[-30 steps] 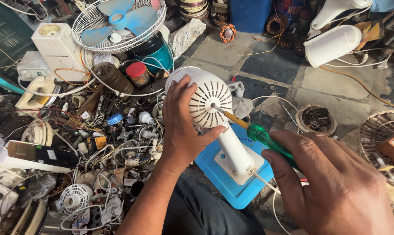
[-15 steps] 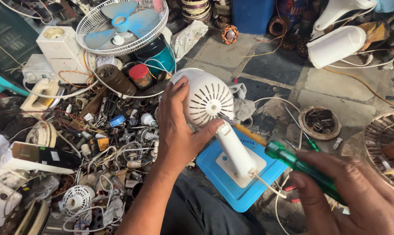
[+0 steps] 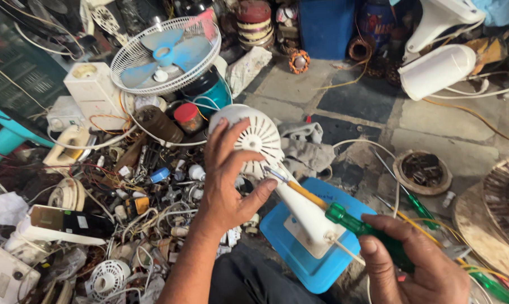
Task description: The person disassembles a small white table fan by removing the front grille and unscrewing the rear cover. They use a screwdriver to loosen screws and separate the fan housing components.
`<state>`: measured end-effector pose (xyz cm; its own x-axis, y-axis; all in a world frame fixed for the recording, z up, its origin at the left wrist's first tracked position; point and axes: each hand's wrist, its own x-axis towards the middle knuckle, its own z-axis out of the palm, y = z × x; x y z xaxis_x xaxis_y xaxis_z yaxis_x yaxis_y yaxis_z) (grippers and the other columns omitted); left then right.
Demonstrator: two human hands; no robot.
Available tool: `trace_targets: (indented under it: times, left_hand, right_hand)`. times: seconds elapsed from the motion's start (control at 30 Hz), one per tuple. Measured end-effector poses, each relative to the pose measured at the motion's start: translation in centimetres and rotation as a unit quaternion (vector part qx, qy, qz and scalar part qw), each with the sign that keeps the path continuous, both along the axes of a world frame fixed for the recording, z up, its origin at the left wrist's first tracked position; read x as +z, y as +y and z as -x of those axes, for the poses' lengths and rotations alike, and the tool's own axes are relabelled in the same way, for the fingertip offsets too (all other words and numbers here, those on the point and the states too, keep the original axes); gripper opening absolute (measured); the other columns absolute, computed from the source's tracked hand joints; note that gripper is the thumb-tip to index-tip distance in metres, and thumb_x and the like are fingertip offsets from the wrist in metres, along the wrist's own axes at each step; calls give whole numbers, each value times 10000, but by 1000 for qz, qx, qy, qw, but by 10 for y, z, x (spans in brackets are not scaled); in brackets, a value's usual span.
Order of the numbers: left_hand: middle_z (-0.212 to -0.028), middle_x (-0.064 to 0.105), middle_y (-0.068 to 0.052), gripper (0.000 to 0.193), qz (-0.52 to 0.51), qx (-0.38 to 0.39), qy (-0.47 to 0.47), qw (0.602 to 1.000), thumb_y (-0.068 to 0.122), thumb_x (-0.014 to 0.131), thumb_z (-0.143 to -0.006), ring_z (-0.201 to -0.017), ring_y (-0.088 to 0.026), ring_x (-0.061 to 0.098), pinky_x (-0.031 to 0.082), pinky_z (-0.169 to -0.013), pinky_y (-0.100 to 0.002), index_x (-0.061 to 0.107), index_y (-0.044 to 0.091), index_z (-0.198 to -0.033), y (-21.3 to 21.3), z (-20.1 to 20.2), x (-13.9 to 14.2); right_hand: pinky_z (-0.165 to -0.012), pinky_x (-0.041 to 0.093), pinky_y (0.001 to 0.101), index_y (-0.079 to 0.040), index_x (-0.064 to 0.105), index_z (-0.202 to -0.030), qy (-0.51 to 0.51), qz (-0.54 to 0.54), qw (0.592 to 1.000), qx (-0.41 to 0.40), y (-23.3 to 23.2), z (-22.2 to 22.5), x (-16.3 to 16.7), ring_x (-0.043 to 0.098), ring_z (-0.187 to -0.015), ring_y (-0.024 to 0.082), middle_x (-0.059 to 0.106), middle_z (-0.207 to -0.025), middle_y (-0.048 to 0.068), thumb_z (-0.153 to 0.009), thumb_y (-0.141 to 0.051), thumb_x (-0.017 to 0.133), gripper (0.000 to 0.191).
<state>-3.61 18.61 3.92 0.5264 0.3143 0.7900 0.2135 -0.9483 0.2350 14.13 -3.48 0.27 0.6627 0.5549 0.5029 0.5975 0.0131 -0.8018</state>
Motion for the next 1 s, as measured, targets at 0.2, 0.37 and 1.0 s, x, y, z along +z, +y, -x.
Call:
trace_targets:
  times: [0.2, 0.37, 1.0]
  left_hand:
    - [-1514, 548, -106, 118, -20, 14, -8, 1000, 227, 756, -930, -1525, -380, 357, 285, -1280, -539, 739, 121, -978, 7, -2, -9]
    - [-1525, 546, -120, 104, -4, 12, 24, 1000, 202, 682, -978, -1526, -405, 353, 273, -1273, -534, 715, 104, -986, 5, 4, -11]
    - [-1274, 723, -97, 247, 275, -59, -213, 936, 205, 473, -1114, -1227, -235, 666, 491, -1145, -397, 637, 50, -1215, 54, 6, 7]
  right_hand:
    - [-733, 570, 243, -64, 781, -1072, 41, -23, 999, 18, 12, -6, -25, 747, -743, 111, 782, -825, 71, -890, -236, 786, 250]
    - [-724, 600, 283, -22, 771, -1121, 155, -17, 987, 48, 7, -18, -43, 755, -728, 154, 751, -851, 115, -914, -170, 759, 255]
    - [-1107, 467, 357, -60, 499, -1432, 242, -137, 915, 294, 163, 22, -26, 571, -1300, 190, 613, -1401, 89, -640, -165, 955, 920]
